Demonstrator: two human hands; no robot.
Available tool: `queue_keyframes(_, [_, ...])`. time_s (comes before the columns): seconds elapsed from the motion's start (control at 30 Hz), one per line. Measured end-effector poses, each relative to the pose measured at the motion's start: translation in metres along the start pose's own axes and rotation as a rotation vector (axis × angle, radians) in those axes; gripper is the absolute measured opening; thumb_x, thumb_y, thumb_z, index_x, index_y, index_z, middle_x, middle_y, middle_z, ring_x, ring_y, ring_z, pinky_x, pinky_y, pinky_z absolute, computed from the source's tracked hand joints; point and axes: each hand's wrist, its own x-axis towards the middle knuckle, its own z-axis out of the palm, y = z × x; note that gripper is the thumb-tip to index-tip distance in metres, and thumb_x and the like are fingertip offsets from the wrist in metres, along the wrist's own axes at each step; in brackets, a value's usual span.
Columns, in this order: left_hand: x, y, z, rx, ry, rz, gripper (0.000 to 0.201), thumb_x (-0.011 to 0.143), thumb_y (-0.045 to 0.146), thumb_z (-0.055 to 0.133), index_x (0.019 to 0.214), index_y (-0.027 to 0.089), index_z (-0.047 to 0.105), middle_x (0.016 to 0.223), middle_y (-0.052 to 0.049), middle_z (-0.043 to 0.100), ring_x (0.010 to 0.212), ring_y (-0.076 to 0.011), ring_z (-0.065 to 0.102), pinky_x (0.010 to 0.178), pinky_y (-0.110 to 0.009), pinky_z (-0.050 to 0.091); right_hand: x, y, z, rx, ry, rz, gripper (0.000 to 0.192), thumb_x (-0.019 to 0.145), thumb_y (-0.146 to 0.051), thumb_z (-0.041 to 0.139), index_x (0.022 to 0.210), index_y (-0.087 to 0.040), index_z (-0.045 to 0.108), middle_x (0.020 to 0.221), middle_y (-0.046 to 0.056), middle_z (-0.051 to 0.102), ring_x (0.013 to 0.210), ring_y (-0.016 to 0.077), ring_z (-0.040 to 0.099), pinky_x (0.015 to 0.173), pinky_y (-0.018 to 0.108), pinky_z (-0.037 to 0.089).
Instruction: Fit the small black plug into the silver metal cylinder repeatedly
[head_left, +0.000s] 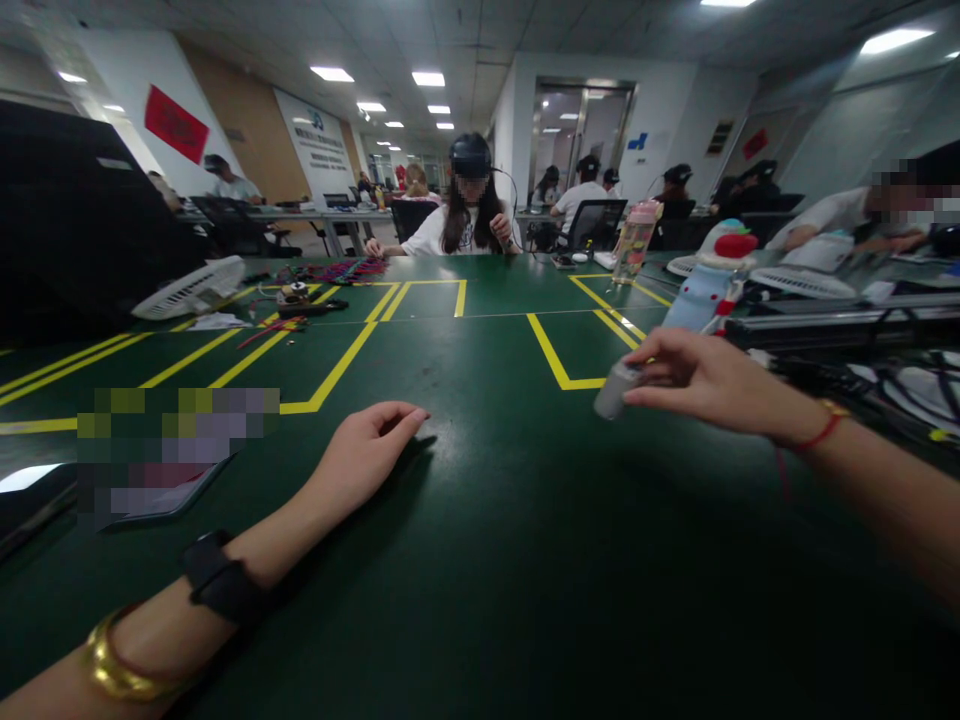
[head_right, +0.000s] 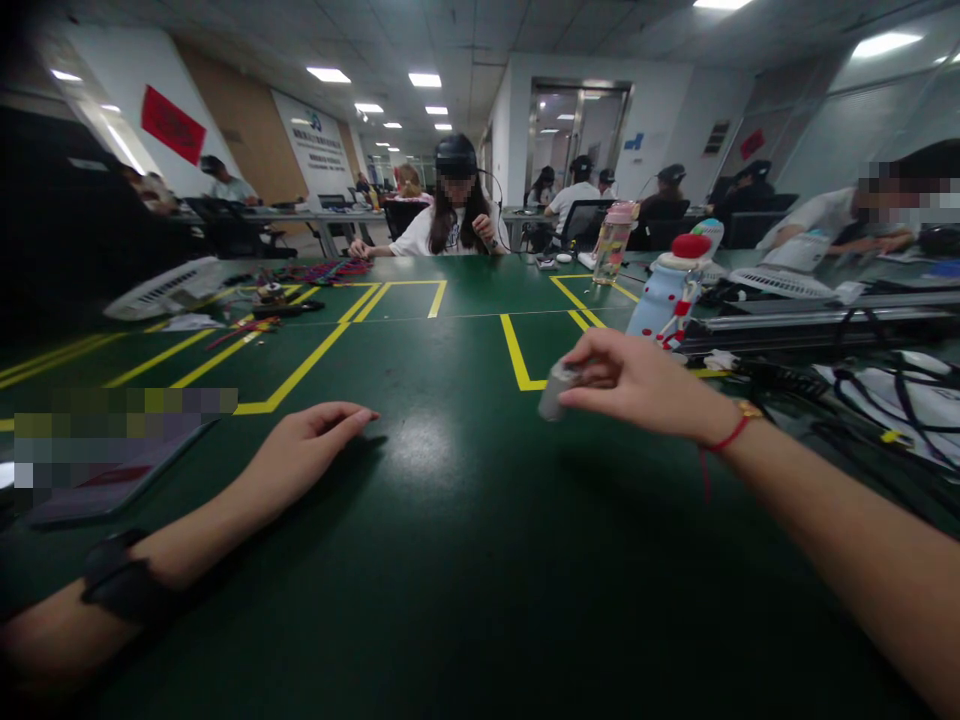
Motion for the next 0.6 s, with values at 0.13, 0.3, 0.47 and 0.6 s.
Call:
queue_keyframes(0.13, [0.002,-0.003,0.0,0.01,-0.011,0.013,0.038,0.08,0.053,0.047,0.093,0.023,0.067,0.087,-0.001,0.068,0.081,-0.0211,0.061,0.07,-0.03,0.043,-0.019,-0.053,0.067,0.191,-0.165,-0.287,0.034,0.074,-0.032,0.063,0.104,-0.018,0.056,0.103,0.005,0.06,0.091,0.0107,0.058,0.08,0.024,0.048])
queue_keyframes(0.3, [0.001,-0.003,0.003,0.019,-0.023,0.048,0.039,0.082,0.051,0.045,0.095,0.021,0.066,0.089,-0.003,0.068,0.082,-0.0214,0.06,0.071,-0.032,0.043,-0.037,-0.065,0.108,0.239,-0.141,-0.361,0.031,0.079,-0.025,0.057,0.109,-0.02,0.054,0.104,0.003,0.059,0.094,0.0094,0.055,0.086,0.025,0.046])
queue_keyframes(0.47, [-0.02,0.026,0.009,-0.035,-0.073,0.243,0.031,0.084,0.044,0.046,0.101,0.024,0.064,0.097,-0.003,0.064,0.083,-0.0188,0.057,0.071,-0.031,0.044,-0.038,-0.059,0.117,0.31,-0.126,-0.255,0.052,0.074,-0.031,0.062,0.122,-0.023,0.044,0.114,0.005,0.055,0.102,0.0118,0.054,0.09,0.028,0.044])
queue_keyframes(0.6, [-0.038,0.055,0.015,-0.13,-0.161,0.412,0.021,0.083,0.037,0.053,0.094,0.027,0.067,0.1,-0.002,0.062,0.09,-0.0179,0.057,0.078,-0.03,0.045,-0.036,-0.057,0.119,0.326,-0.158,-0.203,0.053,0.071,-0.037,0.066,0.118,-0.022,0.046,0.112,0.003,0.057,0.101,0.0124,0.055,0.089,0.028,0.044])
